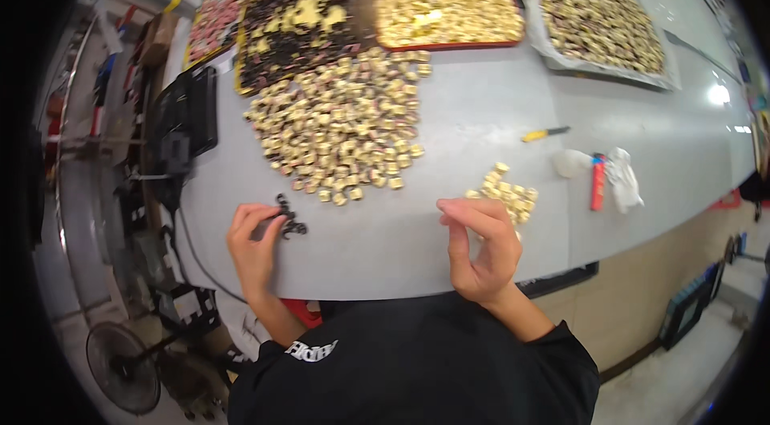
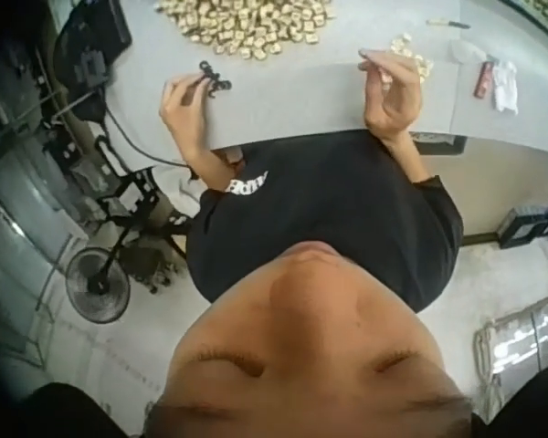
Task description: Applying glue to small black plastic components and attaching them to cream-colored plastic blocks on a workbench.
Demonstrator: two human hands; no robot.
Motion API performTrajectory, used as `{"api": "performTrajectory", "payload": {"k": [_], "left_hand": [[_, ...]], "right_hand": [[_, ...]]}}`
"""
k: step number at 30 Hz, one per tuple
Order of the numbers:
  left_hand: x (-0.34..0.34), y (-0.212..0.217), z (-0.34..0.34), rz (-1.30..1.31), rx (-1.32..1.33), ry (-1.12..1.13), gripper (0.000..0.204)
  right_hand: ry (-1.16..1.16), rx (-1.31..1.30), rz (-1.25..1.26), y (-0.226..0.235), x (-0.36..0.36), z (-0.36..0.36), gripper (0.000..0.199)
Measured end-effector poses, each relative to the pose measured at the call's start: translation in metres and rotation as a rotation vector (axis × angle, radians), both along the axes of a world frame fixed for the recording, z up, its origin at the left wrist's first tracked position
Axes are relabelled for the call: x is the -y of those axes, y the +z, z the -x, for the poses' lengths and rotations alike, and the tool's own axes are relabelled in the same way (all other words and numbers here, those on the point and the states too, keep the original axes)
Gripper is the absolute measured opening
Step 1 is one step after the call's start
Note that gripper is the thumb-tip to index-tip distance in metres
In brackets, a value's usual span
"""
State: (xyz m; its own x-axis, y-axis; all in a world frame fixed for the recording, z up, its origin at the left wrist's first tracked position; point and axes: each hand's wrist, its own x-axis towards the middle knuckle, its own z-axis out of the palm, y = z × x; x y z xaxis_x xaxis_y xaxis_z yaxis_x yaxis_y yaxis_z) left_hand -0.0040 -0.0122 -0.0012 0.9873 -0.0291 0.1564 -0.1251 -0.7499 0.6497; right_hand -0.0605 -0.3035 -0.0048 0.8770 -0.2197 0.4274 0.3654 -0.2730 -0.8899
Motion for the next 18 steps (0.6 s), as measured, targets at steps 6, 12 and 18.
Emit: {"api": "performTrajectory", "payload": {"k": [6, 12, 18], "left_hand": [[0.007, 0.002, 0.002, 0.017, 0.020, 0.081, 0.028], [0.004, -0.003, 0.005, 0.150, -0.013, 0.169, 0.028], [0.001, -0.008, 0.008, 0.201, 0.058, 0.202, 0.027]], "right_hand": [[-0.616, 0.431, 0.213, -0.010, 0.053, 0.010, 0.029], [-0.758, 0.257, 0.096, -0.014, 0.075, 0.002, 0.038], [-0.710, -0.383, 0.326, -0.004, 0.094, -0.004, 0.033]]}}
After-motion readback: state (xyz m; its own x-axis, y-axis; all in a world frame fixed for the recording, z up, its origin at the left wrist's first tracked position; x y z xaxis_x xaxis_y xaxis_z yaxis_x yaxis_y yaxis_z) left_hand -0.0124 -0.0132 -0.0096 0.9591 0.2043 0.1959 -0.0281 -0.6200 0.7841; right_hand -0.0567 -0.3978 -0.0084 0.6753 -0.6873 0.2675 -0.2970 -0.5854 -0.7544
